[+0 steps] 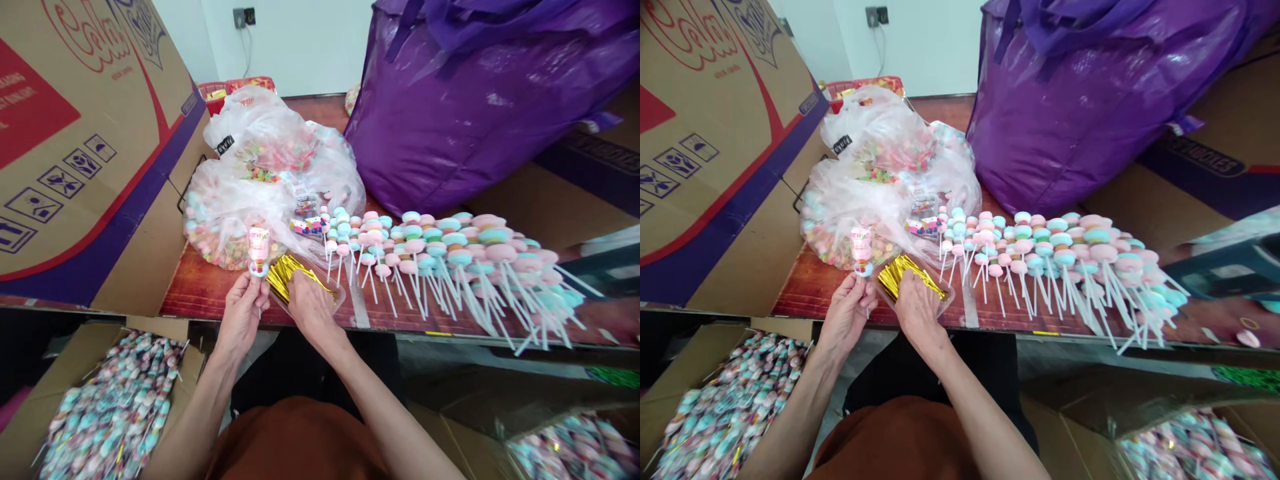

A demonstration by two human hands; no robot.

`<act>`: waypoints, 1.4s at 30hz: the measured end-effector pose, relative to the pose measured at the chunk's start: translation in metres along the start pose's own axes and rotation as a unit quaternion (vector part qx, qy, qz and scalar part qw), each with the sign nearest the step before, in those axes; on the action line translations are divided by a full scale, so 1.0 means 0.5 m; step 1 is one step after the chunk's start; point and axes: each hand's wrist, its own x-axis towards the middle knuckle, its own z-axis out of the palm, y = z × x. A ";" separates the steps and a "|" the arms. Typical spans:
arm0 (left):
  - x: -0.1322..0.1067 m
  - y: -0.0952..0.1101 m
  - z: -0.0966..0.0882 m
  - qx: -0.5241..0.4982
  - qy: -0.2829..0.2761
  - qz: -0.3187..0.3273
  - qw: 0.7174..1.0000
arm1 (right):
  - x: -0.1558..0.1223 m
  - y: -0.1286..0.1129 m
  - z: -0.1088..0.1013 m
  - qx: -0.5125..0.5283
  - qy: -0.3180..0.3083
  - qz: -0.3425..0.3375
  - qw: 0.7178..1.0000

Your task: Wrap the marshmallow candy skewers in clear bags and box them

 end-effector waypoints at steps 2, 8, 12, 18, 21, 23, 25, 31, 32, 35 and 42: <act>0.004 -0.002 -0.002 -0.003 -0.006 -0.007 1.000 | -0.002 0.010 -0.011 0.022 -0.014 -0.001 1.000; 0.013 -0.013 0.006 -0.004 -0.007 -0.004 1.000 | -0.007 0.042 -0.037 0.085 0.002 -0.013 0.996; 0.012 -0.015 0.018 0.008 -0.002 0.023 1.000 | -0.002 0.055 -0.027 0.181 0.043 -0.013 0.982; 0.015 -0.014 0.024 0.008 0.020 0.028 0.999 | 0.004 0.066 -0.005 0.216 0.084 -0.051 0.971; 0.019 -0.015 0.024 0.002 0.024 0.016 1.000 | 0.007 0.072 0.005 0.250 0.105 -0.061 0.961; 0.021 -0.016 0.025 0.003 0.023 0.016 1.000 | 0.008 0.075 0.008 0.275 0.110 -0.058 0.953; 0.023 -0.016 0.027 0.007 0.018 0.018 1.000 | 0.007 0.075 0.006 0.293 0.110 -0.049 0.948; 0.025 -0.020 0.033 0.049 0.010 0.026 0.998 | 0.005 0.069 0.002 0.323 0.104 -0.093 0.936; 0.025 -0.021 0.034 0.058 0.008 0.027 0.998 | 0.004 0.069 0.004 0.329 0.108 -0.104 0.932; 0.025 -0.025 0.034 0.081 0.004 0.036 0.996 | 0.002 0.068 0.007 0.339 0.123 -0.113 0.926; 0.019 -0.035 0.032 0.160 -0.040 0.048 0.985 | -0.014 0.056 -0.029 0.181 0.043 -0.108 0.976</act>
